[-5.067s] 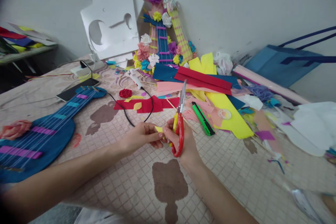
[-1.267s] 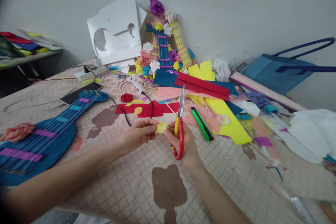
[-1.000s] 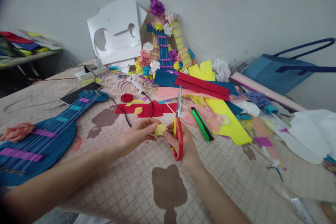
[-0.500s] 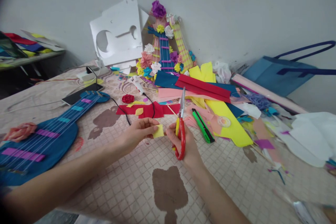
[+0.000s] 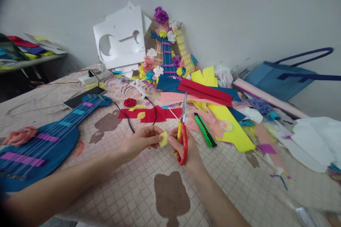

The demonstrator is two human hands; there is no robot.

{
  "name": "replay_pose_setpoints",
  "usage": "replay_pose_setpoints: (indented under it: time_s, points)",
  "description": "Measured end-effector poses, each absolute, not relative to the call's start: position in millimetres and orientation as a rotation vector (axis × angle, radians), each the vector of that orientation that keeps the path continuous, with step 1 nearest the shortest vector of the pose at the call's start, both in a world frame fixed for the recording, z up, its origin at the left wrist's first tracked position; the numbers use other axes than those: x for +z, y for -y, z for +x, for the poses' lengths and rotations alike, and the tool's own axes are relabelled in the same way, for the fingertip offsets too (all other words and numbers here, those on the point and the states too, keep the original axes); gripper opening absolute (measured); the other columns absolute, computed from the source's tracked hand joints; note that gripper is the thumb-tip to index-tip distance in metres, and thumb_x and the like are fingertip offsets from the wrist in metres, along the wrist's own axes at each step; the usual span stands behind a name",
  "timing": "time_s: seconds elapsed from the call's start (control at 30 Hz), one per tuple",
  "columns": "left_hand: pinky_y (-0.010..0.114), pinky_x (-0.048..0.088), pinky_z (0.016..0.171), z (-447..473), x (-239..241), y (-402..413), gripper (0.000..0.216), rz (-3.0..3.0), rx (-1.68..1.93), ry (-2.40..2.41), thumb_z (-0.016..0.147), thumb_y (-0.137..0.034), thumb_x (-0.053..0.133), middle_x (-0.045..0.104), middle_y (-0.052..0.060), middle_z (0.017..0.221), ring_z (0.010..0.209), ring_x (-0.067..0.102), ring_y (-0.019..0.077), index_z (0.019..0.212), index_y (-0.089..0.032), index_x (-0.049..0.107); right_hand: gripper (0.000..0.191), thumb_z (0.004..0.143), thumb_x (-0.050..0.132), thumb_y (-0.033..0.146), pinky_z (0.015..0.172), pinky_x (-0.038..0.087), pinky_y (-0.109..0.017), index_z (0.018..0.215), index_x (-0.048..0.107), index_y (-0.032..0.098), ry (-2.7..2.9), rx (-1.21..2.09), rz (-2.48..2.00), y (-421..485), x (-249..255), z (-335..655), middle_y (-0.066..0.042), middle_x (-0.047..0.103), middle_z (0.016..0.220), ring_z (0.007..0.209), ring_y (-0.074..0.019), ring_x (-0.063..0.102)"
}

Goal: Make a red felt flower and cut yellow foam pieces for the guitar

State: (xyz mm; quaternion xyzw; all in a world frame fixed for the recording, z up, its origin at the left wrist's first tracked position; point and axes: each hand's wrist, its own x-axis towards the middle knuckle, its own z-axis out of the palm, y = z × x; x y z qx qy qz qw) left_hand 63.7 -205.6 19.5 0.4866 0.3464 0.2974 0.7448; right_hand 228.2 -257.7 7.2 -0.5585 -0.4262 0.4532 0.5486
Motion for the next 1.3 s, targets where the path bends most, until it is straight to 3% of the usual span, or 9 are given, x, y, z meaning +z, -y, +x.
replay_pose_setpoints:
  time_s: [0.2, 0.43, 0.63, 0.73, 0.87, 1.13, 1.3]
  points:
    - [0.019, 0.035, 0.050, 64, 18, 206, 0.039, 1.070, 0.633, -0.800, 0.064, -0.045, 0.078, 0.060, -0.003, 0.059, 0.051, 0.053, 0.0058, 0.075, -0.014, 0.057, 0.033, 0.069, 0.076, 0.038, 0.040, 0.038, -0.020, 0.088, 0.055, 0.021, 0.986, 1.112, -1.314, 258, 5, 228, 0.005, 0.056, 0.069, 0.045, -0.0059, 0.046]
    - [0.019, 0.035, 0.050, 63, 18, 205, 0.040, 1.053, 0.676, -0.839, 0.065, -0.047, 0.075, 0.059, -0.003, 0.060, 0.050, 0.051, 0.0056, 0.075, -0.015, 0.054, 0.029, 0.075, 0.071, 0.042, 0.043, 0.032, -0.019, 0.085, 0.055, 0.020, 0.917, 1.299, -1.089, 256, 16, 225, 0.006, 0.052, 0.062, 0.045, -0.0049, 0.043]
    - [0.019, 0.037, 0.053, 63, 20, 206, 0.039, 1.054, 0.699, -0.844, 0.067, -0.046, 0.074, 0.060, -0.002, 0.062, 0.052, 0.052, 0.0060, 0.075, -0.015, 0.053, 0.033, 0.081, 0.061, 0.052, 0.042, 0.032, -0.021, 0.083, 0.058, 0.019, 0.942, 1.223, -1.092, 254, 16, 227, 0.002, 0.057, 0.063, 0.045, -0.0067, 0.044]
    - [0.019, 0.036, 0.052, 63, 21, 206, 0.038, 1.119, 0.709, -0.852, 0.068, -0.047, 0.072, 0.059, -0.002, 0.061, 0.052, 0.051, 0.0063, 0.074, -0.014, 0.053, 0.033, 0.076, 0.068, 0.050, 0.042, 0.034, -0.021, 0.087, 0.058, 0.021, 0.963, 1.185, -1.182, 255, 10, 227, 0.004, 0.055, 0.061, 0.045, -0.0074, 0.044]
    - [0.020, 0.037, 0.052, 63, 21, 207, 0.039, 1.179, 0.706, -0.824, 0.068, -0.049, 0.072, 0.057, -0.002, 0.060, 0.053, 0.052, 0.0070, 0.071, -0.014, 0.054, 0.037, 0.065, 0.078, 0.039, 0.045, 0.041, -0.021, 0.090, 0.057, 0.021, 0.977, 1.097, -1.292, 256, 3, 228, 0.001, 0.062, 0.076, 0.055, -0.0101, 0.053]
    - [0.025, 0.043, 0.056, 66, 19, 210, 0.052, 1.047, 0.659, -0.840, 0.083, -0.064, 0.045, 0.064, 0.003, 0.065, 0.057, 0.059, 0.0128, 0.084, -0.014, 0.056, 0.034, 0.069, 0.073, 0.036, 0.043, 0.041, -0.022, 0.093, 0.055, 0.021, 0.985, 1.075, -1.340, 255, 4, 235, 0.002, 0.060, 0.074, 0.049, -0.0084, 0.049]
    - [0.026, 0.043, 0.056, 68, 7, 212, 0.062, 1.090, 0.634, -0.789, 0.081, -0.072, 0.038, 0.065, 0.008, 0.069, 0.059, 0.059, 0.0144, 0.073, -0.013, 0.058, 0.029, 0.070, 0.072, 0.034, 0.048, 0.044, -0.023, 0.090, 0.055, 0.021, 1.016, 1.008, -1.336, 253, 10, 238, 0.002, 0.059, 0.072, 0.055, -0.0105, 0.054]
